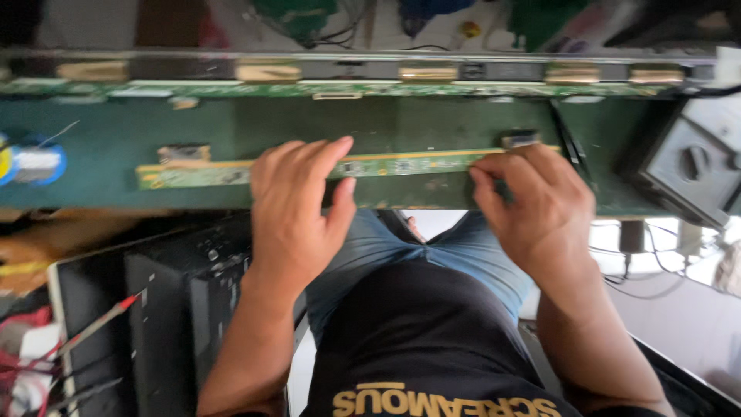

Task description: The person uses a multimeter to test points on a circuit board and then applies a soldering iron to components.

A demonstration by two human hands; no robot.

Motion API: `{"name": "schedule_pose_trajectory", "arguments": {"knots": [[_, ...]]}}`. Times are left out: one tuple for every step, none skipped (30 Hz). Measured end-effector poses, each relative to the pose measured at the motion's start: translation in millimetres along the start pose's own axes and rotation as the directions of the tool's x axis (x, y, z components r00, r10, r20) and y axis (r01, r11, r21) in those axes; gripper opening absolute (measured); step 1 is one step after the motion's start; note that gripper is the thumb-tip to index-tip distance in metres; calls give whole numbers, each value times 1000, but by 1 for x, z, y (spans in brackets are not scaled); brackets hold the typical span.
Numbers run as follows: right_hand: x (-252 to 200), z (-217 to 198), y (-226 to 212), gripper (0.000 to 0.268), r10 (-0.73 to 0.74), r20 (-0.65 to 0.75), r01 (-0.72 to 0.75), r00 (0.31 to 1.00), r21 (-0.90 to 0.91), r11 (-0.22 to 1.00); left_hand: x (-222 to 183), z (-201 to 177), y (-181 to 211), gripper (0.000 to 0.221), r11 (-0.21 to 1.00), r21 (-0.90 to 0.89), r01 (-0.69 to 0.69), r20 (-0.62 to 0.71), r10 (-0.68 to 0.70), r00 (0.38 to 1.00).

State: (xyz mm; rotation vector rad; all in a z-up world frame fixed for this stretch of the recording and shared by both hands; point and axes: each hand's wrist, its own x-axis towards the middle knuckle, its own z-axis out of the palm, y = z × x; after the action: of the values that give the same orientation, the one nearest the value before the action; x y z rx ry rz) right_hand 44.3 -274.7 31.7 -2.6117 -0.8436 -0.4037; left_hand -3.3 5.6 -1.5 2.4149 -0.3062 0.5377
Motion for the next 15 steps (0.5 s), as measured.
{"name": "schedule_pose_trajectory", "arguments": {"knots": [[-1,0,0,7,-10,1,10,1000,15,1000,-1,-1,-1,32,1000,15,10,-2,-10,1000],[-1,0,1,9,-7,19,8,1000,-24,1000,-3,-2,-2,35,1000,-22,-4,-10,4,1000],[-2,0,2,10,-4,36,6,999,-64,998,-3,-3,-3,37,998,-59,-19,-18,18,1000],[-5,4,4,10,-13,36,15,999,-50,999,-5,-3,-4,37,999,-45,-11,-19,10,1000],[-8,7,7,11,7,47,-2,999,-106,994,-6,-3,-5,37,994,-103,-34,-61,27,998],[-10,10,10,12,28,57,-19,998,-161,987,-7,-3,-6,38,986,-159,-59,-103,43,994],[-11,12,11,12,19,56,-10,998,-153,988,-10,-3,-4,38,987,-149,-54,-107,38,994],[-11,13,13,14,8,59,3,998,-185,983,-13,-3,-3,29,988,-140,-63,-178,38,983],[-11,14,15,16,-1,62,14,998,-217,976,-15,-3,-1,20,989,-131,-74,-248,40,968],[-10,13,15,16,-9,60,21,998,-210,977,-19,-4,-1,20,990,-122,-70,-251,38,967],[-10,12,15,15,-12,69,26,998,-215,976,-24,-5,-1,16,994,-98,-42,-321,8,947],[-9,11,15,15,-14,77,31,997,-219,975,-28,-7,-1,12,997,-75,-12,-390,-19,920],[-10,9,14,15,-23,77,39,997,-211,977,-33,-9,-5,12,998,-66,-6,-394,-21,919],[-10,7,13,16,-27,66,39,997,-182,983,-38,-11,-8,10,996,-72,56,-447,-83,891],[-9,5,12,16,-33,57,42,998,-149,988,-44,-14,-12,10,990,-79,120,-498,-143,855]]}}
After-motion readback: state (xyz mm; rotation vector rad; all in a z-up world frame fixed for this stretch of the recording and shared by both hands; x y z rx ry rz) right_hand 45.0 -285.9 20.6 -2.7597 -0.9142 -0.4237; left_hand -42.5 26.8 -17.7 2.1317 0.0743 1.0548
